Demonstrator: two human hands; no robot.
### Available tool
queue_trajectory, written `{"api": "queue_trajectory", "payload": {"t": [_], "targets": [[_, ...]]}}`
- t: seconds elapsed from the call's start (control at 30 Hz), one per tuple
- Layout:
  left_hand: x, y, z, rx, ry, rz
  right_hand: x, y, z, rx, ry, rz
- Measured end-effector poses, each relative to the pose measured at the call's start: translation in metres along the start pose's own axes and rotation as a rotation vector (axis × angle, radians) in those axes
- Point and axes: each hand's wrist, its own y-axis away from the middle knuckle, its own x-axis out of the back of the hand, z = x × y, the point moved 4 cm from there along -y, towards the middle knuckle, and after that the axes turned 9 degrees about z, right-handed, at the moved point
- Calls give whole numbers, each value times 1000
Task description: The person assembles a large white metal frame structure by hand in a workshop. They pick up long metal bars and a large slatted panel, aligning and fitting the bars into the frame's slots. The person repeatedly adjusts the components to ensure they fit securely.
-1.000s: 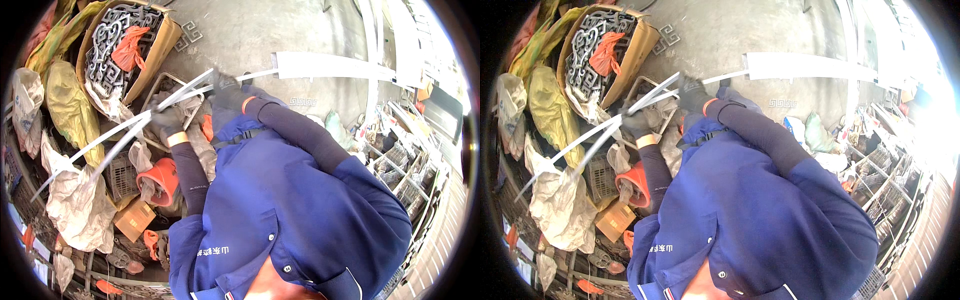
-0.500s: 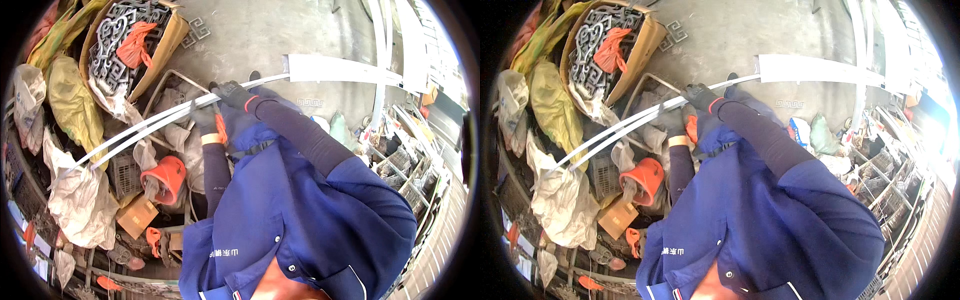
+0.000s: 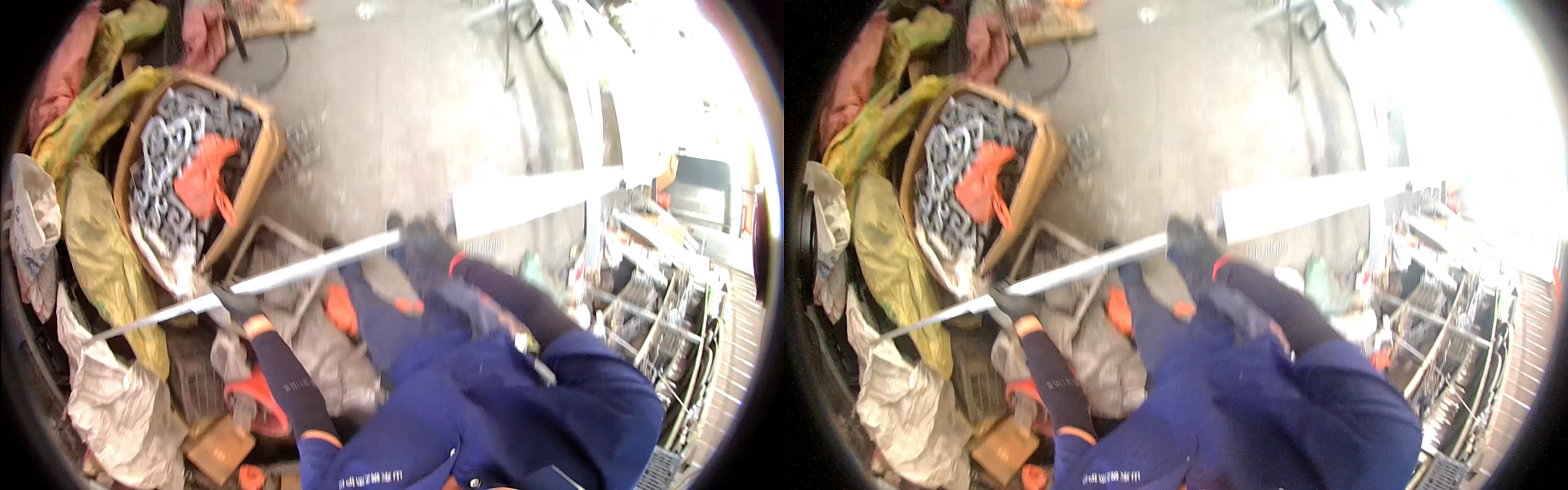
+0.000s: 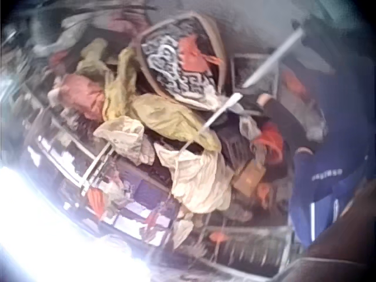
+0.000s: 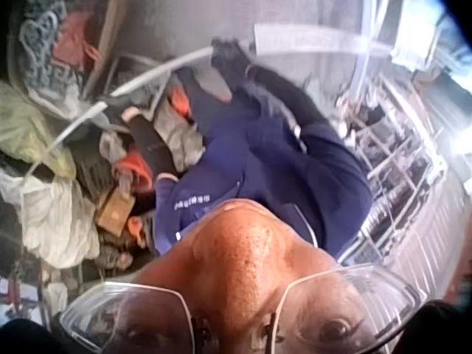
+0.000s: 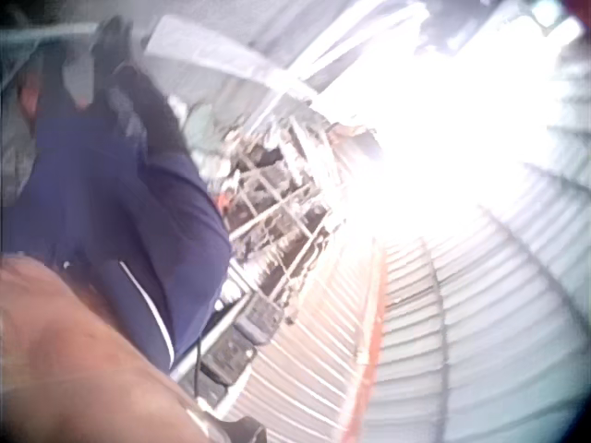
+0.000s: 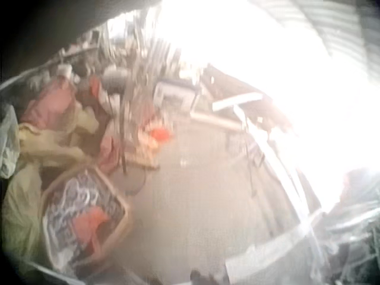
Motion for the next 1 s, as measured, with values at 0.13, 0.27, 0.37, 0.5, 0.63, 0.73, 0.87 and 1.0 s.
{"api": "queue_trajectory", "payload": {"t": [0.13, 0.27, 0.37, 0.5, 0.63, 0.73, 0.87, 1.0], "targets": [[-98, 117, -64, 642, 444, -155, -8, -14, -22, -6, -242, 20], [-174, 238, -99, 1099, 764, -313, 13, -47, -22, 142, -354, -172], [-194, 266, -75, 1220, 860, -424, -34, -16, 35, -97, -177, -469], [-144, 164, -64, 983, 1006, 35, -43, 2, 89, 232, 309, -310], [-110, 112, -14, 660, 836, 126, -13, 7, 81, 279, 287, -57], [-104, 161, -28, 704, 708, 24, -31, 6, 51, 139, 50, 69], [-142, 194, -41, 821, 672, -63, -14, -31, 59, 126, -76, -137], [-144, 150, -17, 773, 537, -15, -23, -13, 96, 59, 13, -247]]}}
